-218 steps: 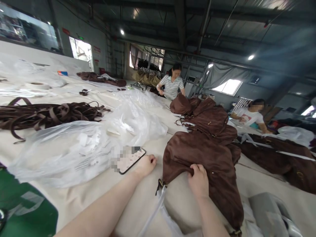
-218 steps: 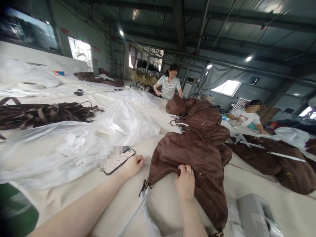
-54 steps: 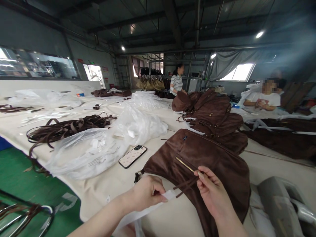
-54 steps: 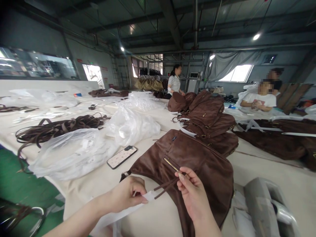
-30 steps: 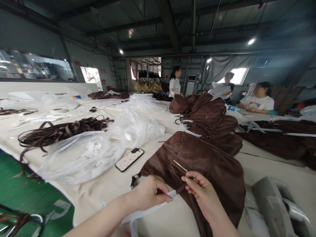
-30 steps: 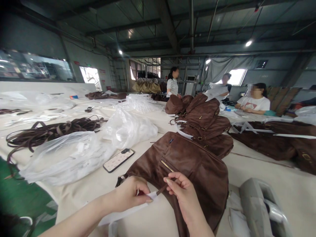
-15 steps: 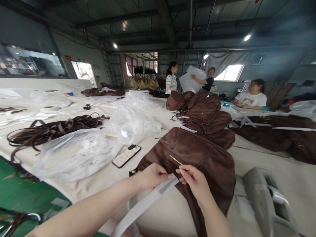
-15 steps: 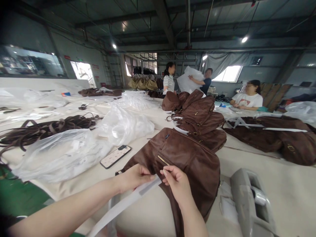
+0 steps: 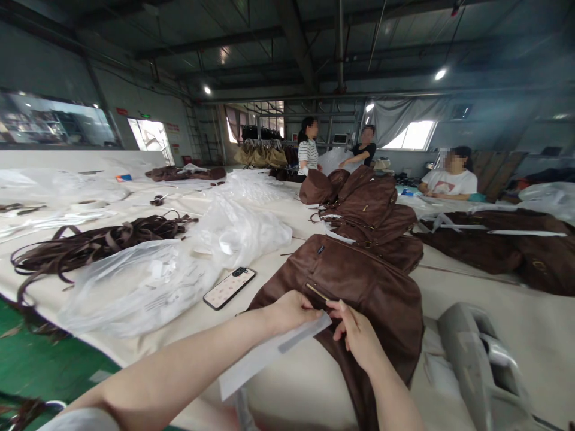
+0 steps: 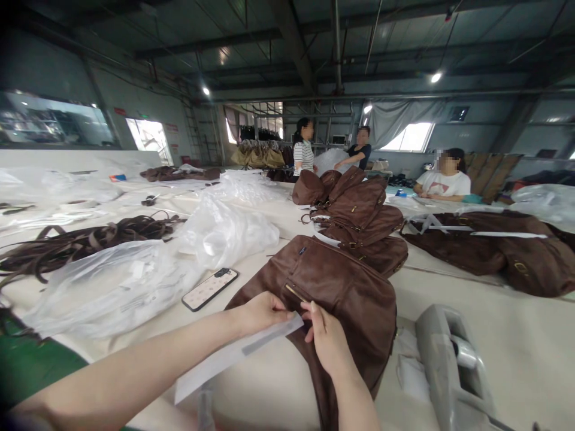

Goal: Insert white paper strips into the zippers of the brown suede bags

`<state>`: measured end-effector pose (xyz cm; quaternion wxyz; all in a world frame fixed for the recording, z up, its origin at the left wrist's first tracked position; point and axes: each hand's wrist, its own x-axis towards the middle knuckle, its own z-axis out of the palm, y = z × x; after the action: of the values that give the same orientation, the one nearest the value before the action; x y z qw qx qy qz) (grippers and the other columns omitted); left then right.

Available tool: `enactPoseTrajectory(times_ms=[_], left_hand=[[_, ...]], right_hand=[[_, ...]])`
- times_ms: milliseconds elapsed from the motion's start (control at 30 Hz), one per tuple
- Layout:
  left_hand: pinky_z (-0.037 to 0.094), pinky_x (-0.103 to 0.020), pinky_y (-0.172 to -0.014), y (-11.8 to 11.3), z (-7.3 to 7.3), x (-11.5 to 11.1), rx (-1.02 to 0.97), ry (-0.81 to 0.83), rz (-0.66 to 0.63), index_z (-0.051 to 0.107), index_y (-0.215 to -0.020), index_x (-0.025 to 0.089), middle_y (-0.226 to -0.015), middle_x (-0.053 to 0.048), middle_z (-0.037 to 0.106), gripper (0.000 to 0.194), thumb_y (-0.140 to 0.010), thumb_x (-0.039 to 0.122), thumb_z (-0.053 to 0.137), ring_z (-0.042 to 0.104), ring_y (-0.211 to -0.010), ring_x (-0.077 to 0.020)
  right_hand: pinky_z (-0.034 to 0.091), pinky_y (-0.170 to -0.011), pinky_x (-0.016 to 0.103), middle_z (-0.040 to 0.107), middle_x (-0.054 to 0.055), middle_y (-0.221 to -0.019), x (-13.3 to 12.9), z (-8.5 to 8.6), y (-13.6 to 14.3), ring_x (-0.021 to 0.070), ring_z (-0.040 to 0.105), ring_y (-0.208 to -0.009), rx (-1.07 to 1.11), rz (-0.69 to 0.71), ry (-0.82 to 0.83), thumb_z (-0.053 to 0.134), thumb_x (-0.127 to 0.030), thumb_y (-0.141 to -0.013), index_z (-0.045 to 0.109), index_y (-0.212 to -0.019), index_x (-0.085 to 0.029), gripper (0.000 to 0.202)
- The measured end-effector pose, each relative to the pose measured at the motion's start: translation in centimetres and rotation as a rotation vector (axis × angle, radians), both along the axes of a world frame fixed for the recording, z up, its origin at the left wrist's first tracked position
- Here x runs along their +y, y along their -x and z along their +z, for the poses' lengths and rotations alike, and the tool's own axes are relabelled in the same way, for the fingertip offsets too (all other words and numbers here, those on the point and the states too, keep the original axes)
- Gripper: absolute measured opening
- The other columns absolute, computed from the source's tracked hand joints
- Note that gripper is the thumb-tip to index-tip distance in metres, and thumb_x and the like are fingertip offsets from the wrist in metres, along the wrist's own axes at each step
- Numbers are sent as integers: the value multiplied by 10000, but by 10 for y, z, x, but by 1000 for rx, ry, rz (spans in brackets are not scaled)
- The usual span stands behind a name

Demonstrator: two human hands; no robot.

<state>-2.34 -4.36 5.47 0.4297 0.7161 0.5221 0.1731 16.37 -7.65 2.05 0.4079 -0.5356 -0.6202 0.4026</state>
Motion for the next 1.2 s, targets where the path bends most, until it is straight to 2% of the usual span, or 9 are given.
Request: enactPoseTrajectory(times_ms=[133, 300, 500, 600, 700, 767, 933, 1100, 1200], left_hand=[[280, -238, -490, 1, -5, 9, 52, -14, -37, 600, -562, 134, -509, 24, 439, 468, -680, 587, 574, 365, -500, -97], [279, -234, -487, -5, -12, 16, 89, -48, -31, 562, -529, 147, -510, 28, 435, 385, -695, 494, 582, 374, -499, -94], [256, -228, -470, -16, -21, 29, 69, -94, -96, 508, -493, 153, -472, 43, 368, 404, -730, 476, 557, 329, -480, -82], [240, -227, -464, -14, -25, 33, 70, -98, -140, 491, -489, 152, -461, 51, 326, 440, -726, 516, 561, 296, -467, -77], [243, -218, -466, -9, -26, 32, -8, -2, -239, 534, -543, 143, -486, 53, 341, 468, -688, 583, 599, 300, -482, -75], [244, -212, -464, -7, -24, 30, -89, 98, -291, 559, -585, 137, -504, 52, 363, 491, -659, 619, 623, 305, -490, -73], [225, -208, -456, -11, -24, 31, -167, 165, -257, 543, -568, 132, -501, 57, 358, 544, -601, 665, 650, 289, -491, -66], [217, -212, -467, -15, -28, 34, -218, 141, -202, 512, -509, 138, -478, 68, 336, 528, -570, 633, 684, 267, -485, -60], [256, -212, -479, -16, -28, 33, -245, 186, -194, 585, -578, 129, -510, 50, 428, 484, -562, 599, 699, 328, -497, -72]], right_hand=[[444, -627, 279, 631, 12, -576, 2, -2, -2, 173, 589, -553, -147, 30, -24, 244, -556, -914, 697, -984, -188, 588], [417, -673, 289, 609, -6, -522, 12, -9, -18, 193, 609, -633, -261, -218, -28, 286, -419, -907, 646, -1047, -211, 439], [359, -569, 270, 591, -34, -480, 18, -15, -23, 165, 565, -539, -340, -76, 93, 348, -209, -820, 656, -973, -224, 344], [357, -562, 268, 601, -29, -505, 17, -14, -22, 161, 571, -546, -351, -108, 73, 346, -197, -814, 649, -938, -216, 328], [382, -593, 258, 608, -32, -529, 16, -13, -22, 154, 595, -581, -317, -164, 33, 346, -185, -810, 616, -1012, -213, 339], [386, -552, 249, 609, -37, -527, 15, -14, -22, 142, 573, -514, -270, -132, 68, 331, -187, -819, 600, -1050, -211, 356], [347, -433, 222, 633, -25, -540, 15, -17, -19, 110, 488, -368, -258, -29, 221, 308, -180, -845, 591, -1067, -174, 360], [374, -488, 204, 674, -11, -649, 16, -15, -20, 97, 541, -448, -304, -24, 213, 328, -148, -831, 619, -1040, -178, 360], [398, -550, 207, 687, -2, -728, 13, -12, -20, 107, 585, -544, -334, 20, 152, 351, -136, -809, 649, -1021, -194, 371]])
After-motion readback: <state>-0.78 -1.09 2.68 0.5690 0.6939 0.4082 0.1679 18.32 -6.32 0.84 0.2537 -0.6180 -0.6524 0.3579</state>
